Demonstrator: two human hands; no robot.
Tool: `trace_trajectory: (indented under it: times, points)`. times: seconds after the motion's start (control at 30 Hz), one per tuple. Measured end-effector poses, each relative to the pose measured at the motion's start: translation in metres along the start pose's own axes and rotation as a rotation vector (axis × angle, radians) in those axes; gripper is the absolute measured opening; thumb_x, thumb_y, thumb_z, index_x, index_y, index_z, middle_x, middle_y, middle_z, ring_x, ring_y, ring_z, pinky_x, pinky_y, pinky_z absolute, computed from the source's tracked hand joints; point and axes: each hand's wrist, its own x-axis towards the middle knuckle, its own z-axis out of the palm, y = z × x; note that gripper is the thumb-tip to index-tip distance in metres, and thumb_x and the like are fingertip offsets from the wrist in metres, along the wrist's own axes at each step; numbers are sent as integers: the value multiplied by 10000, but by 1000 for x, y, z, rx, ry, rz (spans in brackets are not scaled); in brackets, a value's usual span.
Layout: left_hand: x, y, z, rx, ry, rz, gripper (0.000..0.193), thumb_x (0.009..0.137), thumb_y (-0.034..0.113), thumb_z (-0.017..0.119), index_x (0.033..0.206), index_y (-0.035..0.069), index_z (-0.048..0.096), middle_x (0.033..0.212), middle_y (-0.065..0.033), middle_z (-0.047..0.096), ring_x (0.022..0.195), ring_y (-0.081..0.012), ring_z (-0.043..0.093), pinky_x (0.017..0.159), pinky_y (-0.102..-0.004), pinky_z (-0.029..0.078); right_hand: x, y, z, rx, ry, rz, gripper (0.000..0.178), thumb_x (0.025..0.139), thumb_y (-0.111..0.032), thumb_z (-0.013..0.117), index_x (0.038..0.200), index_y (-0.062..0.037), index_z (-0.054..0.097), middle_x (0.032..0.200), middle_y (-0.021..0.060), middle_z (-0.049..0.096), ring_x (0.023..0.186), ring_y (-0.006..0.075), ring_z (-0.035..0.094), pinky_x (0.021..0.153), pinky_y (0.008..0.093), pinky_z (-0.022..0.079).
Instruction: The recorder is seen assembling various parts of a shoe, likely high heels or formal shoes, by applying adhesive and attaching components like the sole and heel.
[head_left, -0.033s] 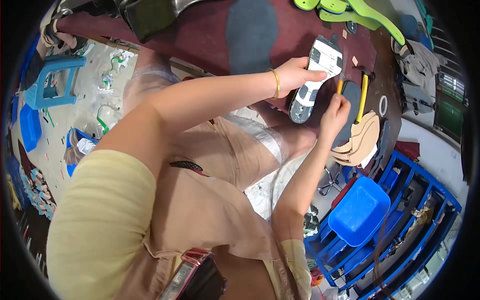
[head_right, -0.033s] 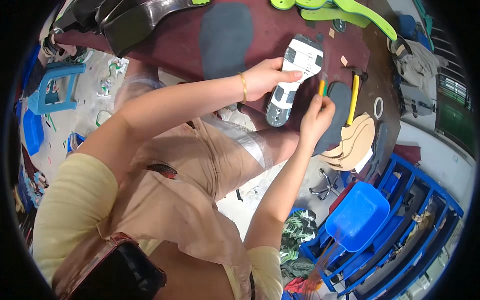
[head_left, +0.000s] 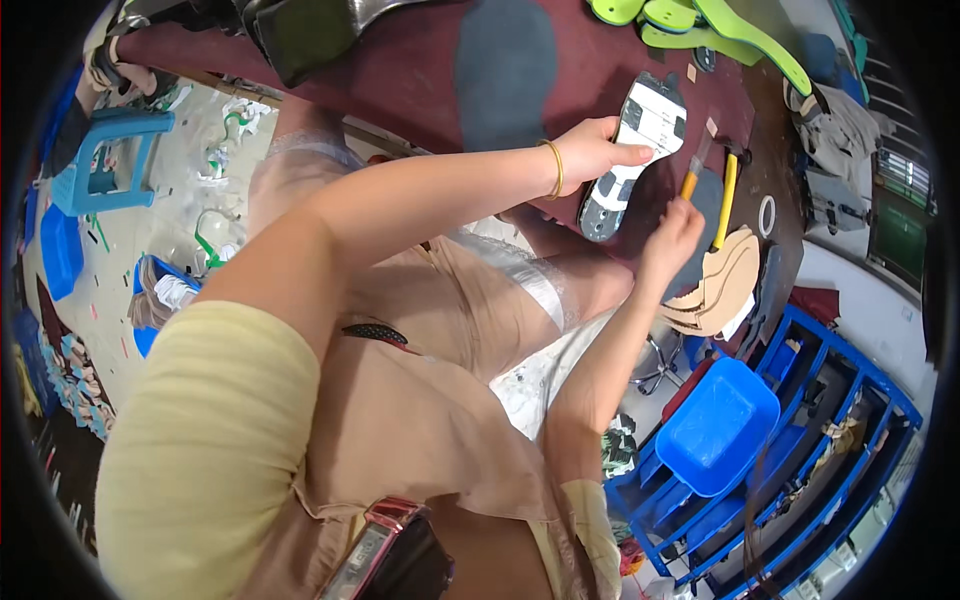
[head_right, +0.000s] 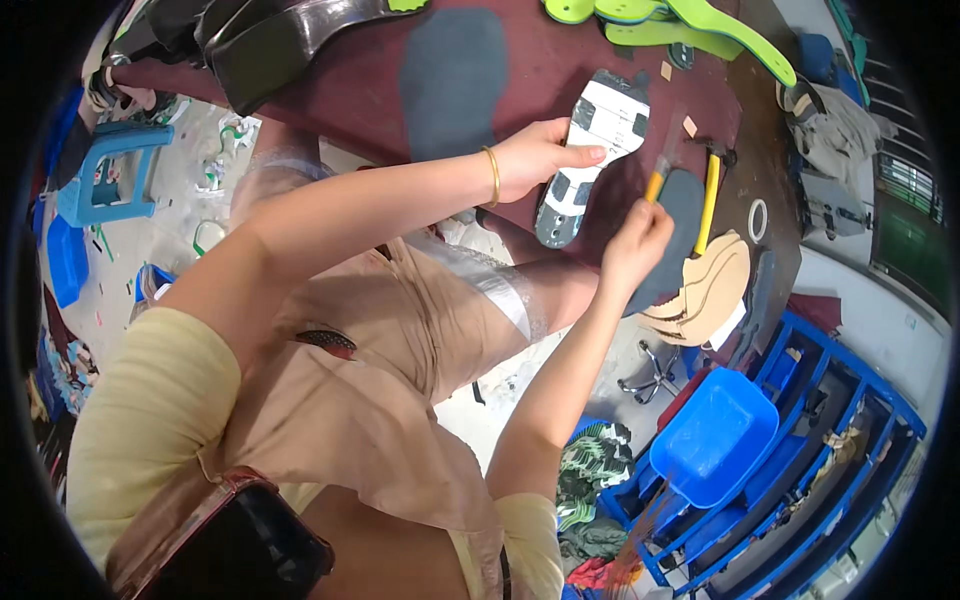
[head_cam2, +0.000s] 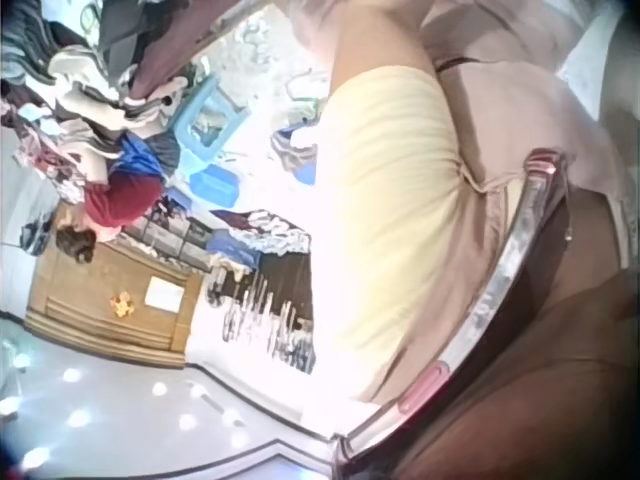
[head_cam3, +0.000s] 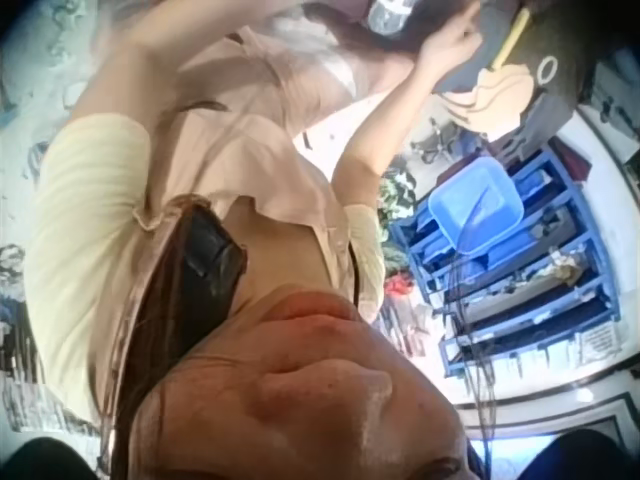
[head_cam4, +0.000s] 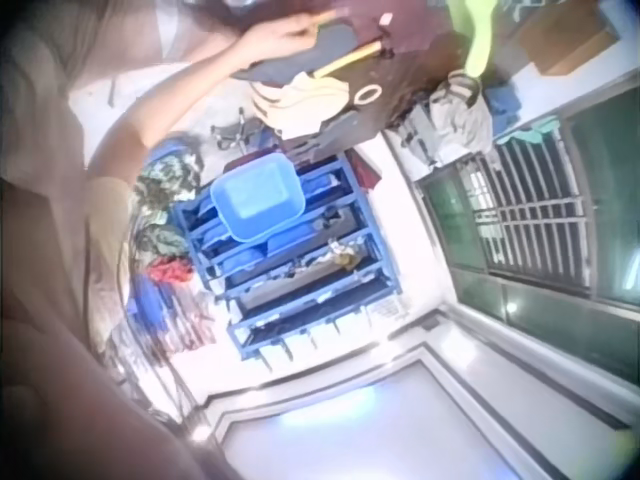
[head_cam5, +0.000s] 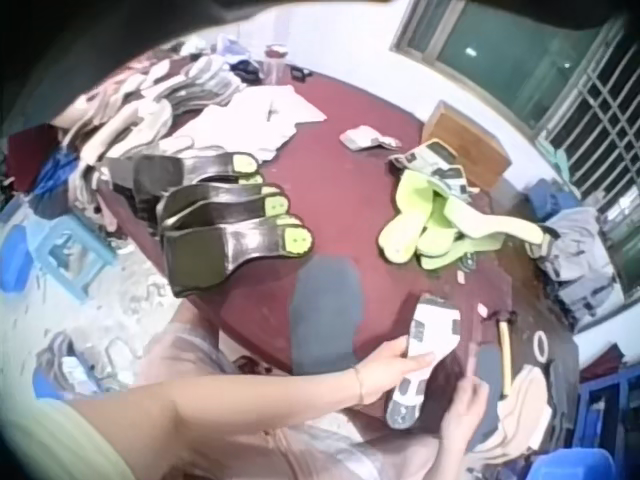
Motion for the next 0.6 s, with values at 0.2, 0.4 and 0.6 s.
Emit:
trace_trajectory:
  times: [0.2, 0.4, 0.6]
  points:
    - [12, -11, -14, 109, 45, -2, 374, 843, 132, 654, 1190, 66, 531, 1105, -30, 592, 991, -137, 552, 868, -337, 457, -50, -45, -4, 911, 186, 172, 523, 854, -478, 437, 1036, 7, 506, 962, 130, 573, 761, 186, 556, 568, 257, 428]
    - [14, -15, -14, 164, 70, 40, 374, 838, 120, 657, 1182, 41, 532, 1087, -41, 603, 982, -137, 556, 870, -323, 455, -81, -47, 11, 1001, 129, 185, 602, 821, -557, 466, 1013, 12, 514, 973, 183, 557, 759, 210, 549, 530, 266, 425]
    - [12, -12, -11, 183, 65, 9, 366, 838, 117, 653, 1172, 25, 535, 1088, -53, 606, 996, -135, 557, 863, -315, 460, -82, -53, 17, 995, 101, 85, 619, 819, -598, 467, 1020, -15, 515, 941, 167, 571, 713, 201, 554, 530, 259, 422]
